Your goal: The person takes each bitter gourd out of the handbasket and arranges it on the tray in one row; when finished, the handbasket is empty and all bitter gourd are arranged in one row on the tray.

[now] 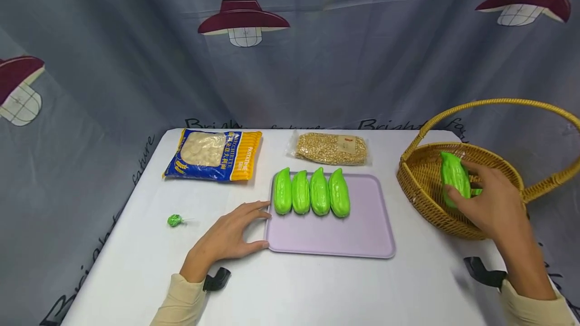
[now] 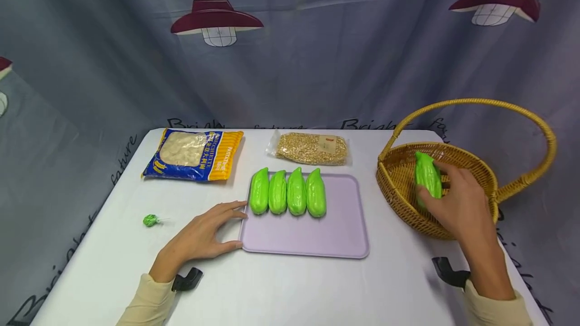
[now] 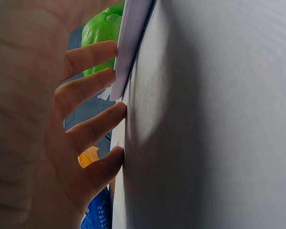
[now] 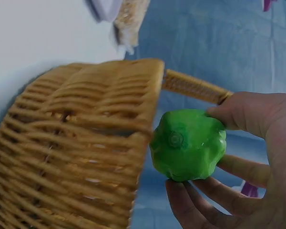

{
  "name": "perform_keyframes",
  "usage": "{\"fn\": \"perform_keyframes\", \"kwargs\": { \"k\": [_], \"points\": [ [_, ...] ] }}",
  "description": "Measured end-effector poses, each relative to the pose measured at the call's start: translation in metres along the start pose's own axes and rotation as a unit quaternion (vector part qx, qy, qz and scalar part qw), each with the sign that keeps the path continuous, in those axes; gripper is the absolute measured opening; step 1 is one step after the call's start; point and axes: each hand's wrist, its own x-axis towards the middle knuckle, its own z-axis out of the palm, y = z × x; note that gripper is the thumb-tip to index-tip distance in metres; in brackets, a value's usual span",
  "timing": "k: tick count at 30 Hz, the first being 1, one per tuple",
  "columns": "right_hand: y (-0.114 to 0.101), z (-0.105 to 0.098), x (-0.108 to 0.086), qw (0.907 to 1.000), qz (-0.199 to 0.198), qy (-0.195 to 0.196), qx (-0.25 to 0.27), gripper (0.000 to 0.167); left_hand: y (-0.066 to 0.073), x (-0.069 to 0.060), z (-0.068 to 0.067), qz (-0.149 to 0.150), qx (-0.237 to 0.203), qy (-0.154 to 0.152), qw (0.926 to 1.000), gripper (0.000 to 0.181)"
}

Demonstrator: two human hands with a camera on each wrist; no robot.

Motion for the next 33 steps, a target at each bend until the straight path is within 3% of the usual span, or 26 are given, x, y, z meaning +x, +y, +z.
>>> {"fn": "perform_keyframes", "kwargs": {
  "k": [7, 12, 19, 27, 33],
  "points": [
    [-0.018, 0.001, -0.012, 0.998, -0.012, 0.058, 0.021, 0.075, -0.006, 0.019, -0.007, 0.015, 0.012, -0.009, 0.9998, 0.06],
    [-0.029, 0.009, -0.015, 0.997, -0.023, 0.067, 0.03, 0.072, -0.007, 0.028, -0.009, 0.017, 0.013, -0.014, 0.9997, 0.059],
    [-0.042, 0.033, -0.017, 0.9939, -0.073, 0.053, 0.064, 0.073, -0.004, 0.019, -0.006, 0.009, 0.007, -0.009, 0.9999, 0.06],
    [-0.064, 0.059, -0.014, 0.9928, -0.094, 0.013, 0.074, 0.073, -0.001, 0.005, 0.0, 0.005, 0.006, 0.004, 1.0, 0.061],
    [-0.077, 0.075, -0.011, 0.9912, -0.102, -0.018, 0.081, 0.072, -0.002, 0.002, 0.001, 0.006, 0.008, 0.008, 0.9999, 0.062]
  ]
}}
